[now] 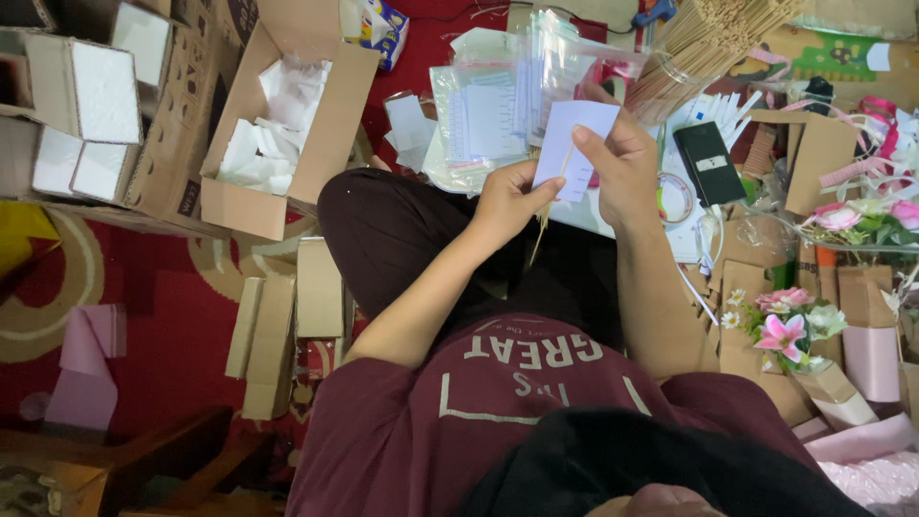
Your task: The person sits on the floor and assembles small craft kits by inserting wooden sticks into small white paper cards. They then place the assembled items into clear plastic bags. The workspace is cluttered with boxes, tape, and other craft supplies.
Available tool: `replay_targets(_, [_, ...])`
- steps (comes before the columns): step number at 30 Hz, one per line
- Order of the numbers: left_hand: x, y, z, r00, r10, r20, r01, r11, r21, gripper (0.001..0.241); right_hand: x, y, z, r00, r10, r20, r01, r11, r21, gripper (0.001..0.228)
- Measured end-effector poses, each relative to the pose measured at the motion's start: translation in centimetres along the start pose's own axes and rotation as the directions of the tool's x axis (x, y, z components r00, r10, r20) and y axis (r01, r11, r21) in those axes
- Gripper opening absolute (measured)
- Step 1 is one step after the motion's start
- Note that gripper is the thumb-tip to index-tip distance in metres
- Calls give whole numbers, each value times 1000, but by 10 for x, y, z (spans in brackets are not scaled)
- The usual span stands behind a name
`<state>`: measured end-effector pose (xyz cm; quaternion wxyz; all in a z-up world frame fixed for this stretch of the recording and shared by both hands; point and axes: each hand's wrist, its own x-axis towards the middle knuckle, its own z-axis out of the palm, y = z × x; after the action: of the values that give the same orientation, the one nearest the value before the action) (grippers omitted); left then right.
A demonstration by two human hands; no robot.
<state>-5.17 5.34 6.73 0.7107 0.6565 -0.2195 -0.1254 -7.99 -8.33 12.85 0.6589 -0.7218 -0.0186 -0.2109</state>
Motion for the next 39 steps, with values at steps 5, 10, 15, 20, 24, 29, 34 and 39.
replay_targets(5, [8, -4, -6, 995, -81, -57, 76, 994, -76, 11, -4, 25, -13, 1000, 18, -2, -17, 988, 156, 32])
replay_targets(10, [9, 20, -23, 946, -200, -255, 108, 935, -337, 15, -5, 98, -68, 955, -125, -270, 51, 963, -265, 13])
replay_targets(15, [23, -9, -16, 964, -223, -147, 167, 932, -321, 19, 0, 147, -103, 942, -168, -289, -39, 803, -594, 15])
replay_targets(20, [50, -59, 7, 981, -181, -62, 163, 961, -225, 26, -1, 128, -82, 910, 237, -339, -373, 824, -425, 21])
replay_targets(24, [61, -67, 22, 987, -161, 9, 158, 953, -258, 26, 4, 120, -70, 857, 360, -368, -466, 848, -255, 20])
replay_targets(29, [73, -71, 24, 954, -291, 78, 299, 945, -136, 31, 9, 83, -57, 750, 551, -366, -609, 791, -57, 12])
replay_targets(34, [72, -75, 24, 949, -268, 165, 291, 947, -137, 31, 14, 71, -48, 679, 651, -340, -626, 755, 197, 7])
replay_targets(39, [71, -77, 26, 946, -278, 165, 305, 938, -167, 29, 13, 61, -40, 673, 650, -352, -579, 760, 296, 19])
